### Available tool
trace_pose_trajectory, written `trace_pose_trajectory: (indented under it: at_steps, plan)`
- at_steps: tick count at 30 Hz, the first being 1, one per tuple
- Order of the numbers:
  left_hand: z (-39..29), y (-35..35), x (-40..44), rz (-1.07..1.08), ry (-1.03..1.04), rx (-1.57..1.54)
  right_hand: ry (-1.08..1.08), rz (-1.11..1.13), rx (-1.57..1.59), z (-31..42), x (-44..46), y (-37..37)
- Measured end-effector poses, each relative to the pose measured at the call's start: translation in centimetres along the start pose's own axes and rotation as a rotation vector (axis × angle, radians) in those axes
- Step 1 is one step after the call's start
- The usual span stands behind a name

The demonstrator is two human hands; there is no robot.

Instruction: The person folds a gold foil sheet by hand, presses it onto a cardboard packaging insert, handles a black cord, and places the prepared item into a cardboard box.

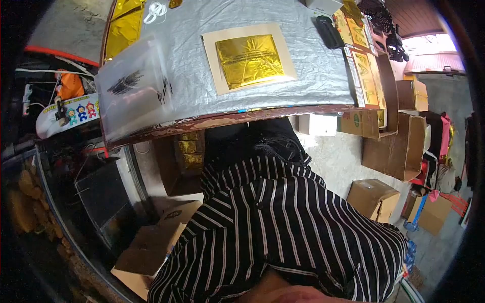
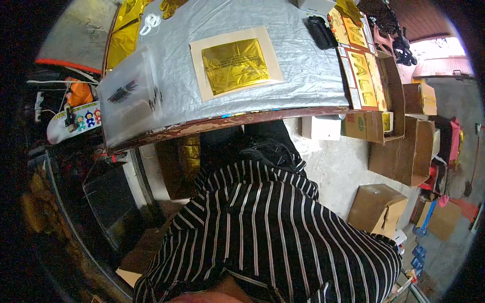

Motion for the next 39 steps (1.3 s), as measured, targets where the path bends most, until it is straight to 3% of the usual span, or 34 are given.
trace_pose_trajectory:
  at_steps: [21, 34, 35, 36, 37, 38, 39]
  plan:
    - [0.7, -2.1, -0.4, 0.259, 0.132, -0.029, -0.019, 0.028, 0.09, -1.0, 1.7, -0.6]
    - [-1.8, 1.6, -2.9, 0.443, 0.201, -0.129, 0.045, 0.071, 0.124, -4.9, 1.4, -0.6]
    - [-2.2, 1.5, -2.5, 0.439, 0.213, -0.132, 0.115, 0.413, -0.377, 0.4, 6.1, -3.3]
    - [-2.9, 1.4, -2.0, 0.441, 0.223, -0.14, -0.293, 0.196, -0.393, 11.7, 0.7, 1.0]
    - [-5.2, -2.1, -2.0, 0.126, 0.265, -0.354, -0.271, 0.098, -0.416, 19.1, -1.5, 3.2]
    - [-6.1, -4.6, -1.4, -0.105, 0.21, -0.435, -0.542, -0.18, -0.634, 24.5, -3.3, 6.3]
    - [-7.2, -7.0, -0.1, -0.428, 0.305, -0.307, -0.749, -0.568, -0.441, 26.0, -3.0, 7.6]
Point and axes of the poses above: each hand's wrist, its own x-axis towards the middle knuckle, its own y-axis out of the palm, z = x × y, the point moved 1 cm from there along x, towards the middle knuckle, and after that the axes turned 12 degrees about x, right-handed, at the moved point
